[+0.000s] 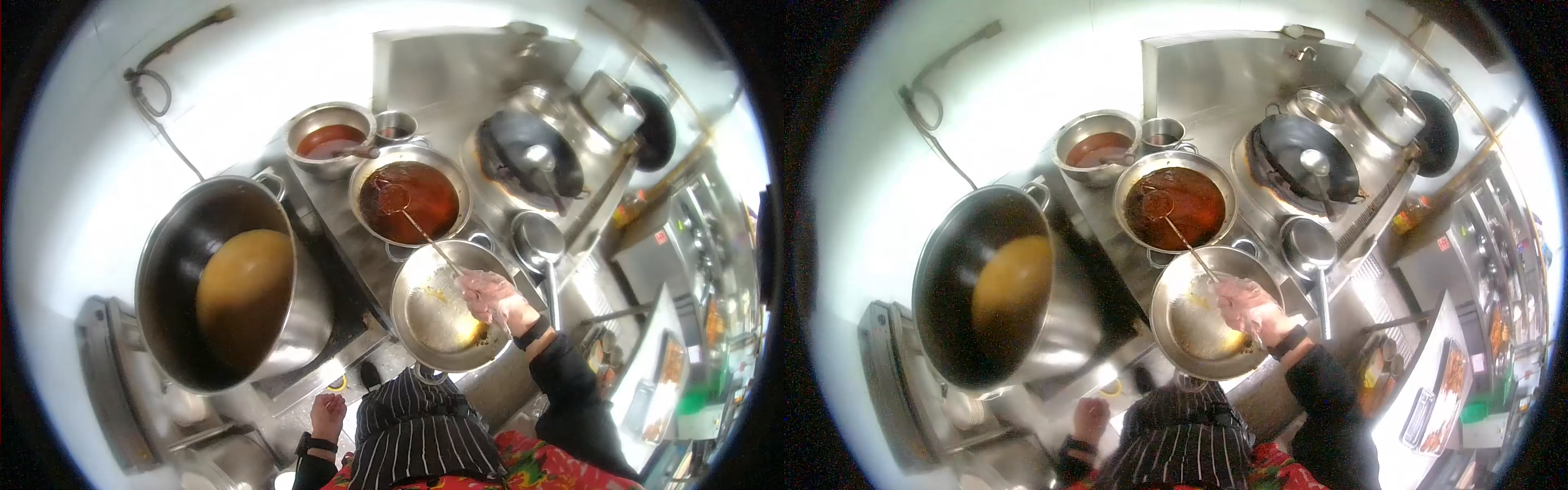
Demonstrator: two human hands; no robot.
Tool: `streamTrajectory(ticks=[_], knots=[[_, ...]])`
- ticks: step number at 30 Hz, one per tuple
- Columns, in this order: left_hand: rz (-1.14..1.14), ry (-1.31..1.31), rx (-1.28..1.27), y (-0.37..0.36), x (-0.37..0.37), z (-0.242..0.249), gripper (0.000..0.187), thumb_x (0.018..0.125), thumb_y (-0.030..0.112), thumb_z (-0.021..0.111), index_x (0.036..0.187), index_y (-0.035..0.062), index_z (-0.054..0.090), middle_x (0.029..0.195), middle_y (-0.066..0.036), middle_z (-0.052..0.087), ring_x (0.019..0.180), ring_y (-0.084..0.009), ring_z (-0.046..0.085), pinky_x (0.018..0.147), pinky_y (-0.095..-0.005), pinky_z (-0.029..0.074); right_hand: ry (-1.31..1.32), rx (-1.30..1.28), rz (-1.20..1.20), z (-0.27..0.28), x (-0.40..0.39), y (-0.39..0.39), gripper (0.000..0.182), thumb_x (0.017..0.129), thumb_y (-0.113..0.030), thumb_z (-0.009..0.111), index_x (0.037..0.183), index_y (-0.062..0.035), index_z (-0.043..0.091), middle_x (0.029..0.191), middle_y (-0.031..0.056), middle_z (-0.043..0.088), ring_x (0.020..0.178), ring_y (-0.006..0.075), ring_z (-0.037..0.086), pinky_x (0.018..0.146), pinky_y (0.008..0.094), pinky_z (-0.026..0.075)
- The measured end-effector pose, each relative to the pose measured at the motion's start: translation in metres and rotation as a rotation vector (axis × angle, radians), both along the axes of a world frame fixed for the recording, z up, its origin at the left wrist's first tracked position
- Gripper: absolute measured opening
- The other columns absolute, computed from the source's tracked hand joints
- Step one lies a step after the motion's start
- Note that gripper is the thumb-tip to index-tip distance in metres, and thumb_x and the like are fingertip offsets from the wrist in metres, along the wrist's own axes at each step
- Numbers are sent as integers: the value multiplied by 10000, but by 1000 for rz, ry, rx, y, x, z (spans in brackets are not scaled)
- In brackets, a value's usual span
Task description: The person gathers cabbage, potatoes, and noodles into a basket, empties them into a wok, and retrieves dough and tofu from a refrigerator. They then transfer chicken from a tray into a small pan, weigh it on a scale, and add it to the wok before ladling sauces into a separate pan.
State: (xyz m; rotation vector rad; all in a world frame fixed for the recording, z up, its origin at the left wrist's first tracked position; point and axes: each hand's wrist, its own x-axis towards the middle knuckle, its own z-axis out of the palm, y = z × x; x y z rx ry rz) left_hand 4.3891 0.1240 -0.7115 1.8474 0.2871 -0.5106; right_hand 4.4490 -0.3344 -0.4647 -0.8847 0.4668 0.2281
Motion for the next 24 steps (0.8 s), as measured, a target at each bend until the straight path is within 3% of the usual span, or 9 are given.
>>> streamTrajectory(ticks=[2, 9, 10, 12, 14, 19, 21, 22, 24], knots=[[726, 569, -922, 2, 8, -12, 197, 874, 199, 568, 908, 6, 552, 834, -113, 607, 788, -241, 612, 729, -334, 522, -17, -59, 12, -3, -21, -6, 321, 942, -174, 630, 1224, -32, 572, 758, 6, 577, 543, 80, 535, 431, 201, 384], [-228, -127, 140, 19, -3, -43, 231, 874, 224, 562, 954, 8, 541, 923, -121, 606, 868, -257, 612, 754, -348, 529, 210, -581, 108, 50, -142, 12, 372, 959, -205, 585, 1299, -59, 544, 603, -63, 494, 454, 49, 469, 392, 188, 328], [-241, -117, 140, 16, -3, -37, 231, 874, 224, 562, 954, 8, 541, 923, -121, 606, 868, -257, 612, 754, -348, 529, 304, -545, 75, 74, -150, 24, 362, 958, -202, 584, 1292, -67, 553, 603, -65, 488, 455, 46, 462, 394, 187, 324], [753, 658, -772, 1, 7, -7, 216, 877, 199, 556, 967, 4, 535, 926, -124, 604, 874, -258, 614, 755, -348, 532, 403, -501, 30, 65, -177, 33, 352, 957, -200, 583, 1285, -75, 562, 603, -66, 482, 456, 42, 454, 396, 187, 320], [515, 514, -675, 6, 4, -33, 204, 877, 195, 558, 959, 8, 540, 922, -122, 606, 872, -255, 615, 752, -344, 532, 131, -1445, 177, 12, -221, 30, 352, 948, -179, 595, 1284, -78, 565, 617, -72, 476, 457, 39, 440, 397, 186, 315], [636, 706, -818, -7, 31, -21, 168, 883, 176, 561, 940, 18, 560, 908, -112, 617, 873, -237, 618, 751, -328, 528, 457, -295, -149, 53, -188, 15, 354, 944, -147, 577, 1288, -68, 564, 596, -43, 474, 421, 76, 462, 353, 224, 321], [205, 330, -548, -9, 34, -29, 179, 886, 196, 573, 939, 26, 575, 921, -107, 635, 876, -225, 621, 752, -324, 522, 145, -50, -189, 39, -168, -7, 365, 942, -141, 576, 1293, -45, 553, 589, -52, 449, 417, 76, 451, 353, 224, 317], [-252, 26, -62, -11, 40, -19, 166, 893, 180, 570, 961, 30, 582, 947, -106, 647, 878, -210, 626, 748, -314, 516, 220, -242, -96, 47, -140, -9, 372, 940, -148, 573, 1291, -27, 550, 599, -44, 467, 417, 76, 452, 359, 229, 318], [-177, 20, -129, -18, 38, -11, 164, 898, 178, 568, 972, 31, 580, 954, -106, 649, 879, -210, 627, 749, -312, 513, 239, -694, 99, 58, -79, -10, 370, 935, -162, 565, 1266, 3, 563, 638, -19, 520, 455, 79, 480, 406, 235, 349]])
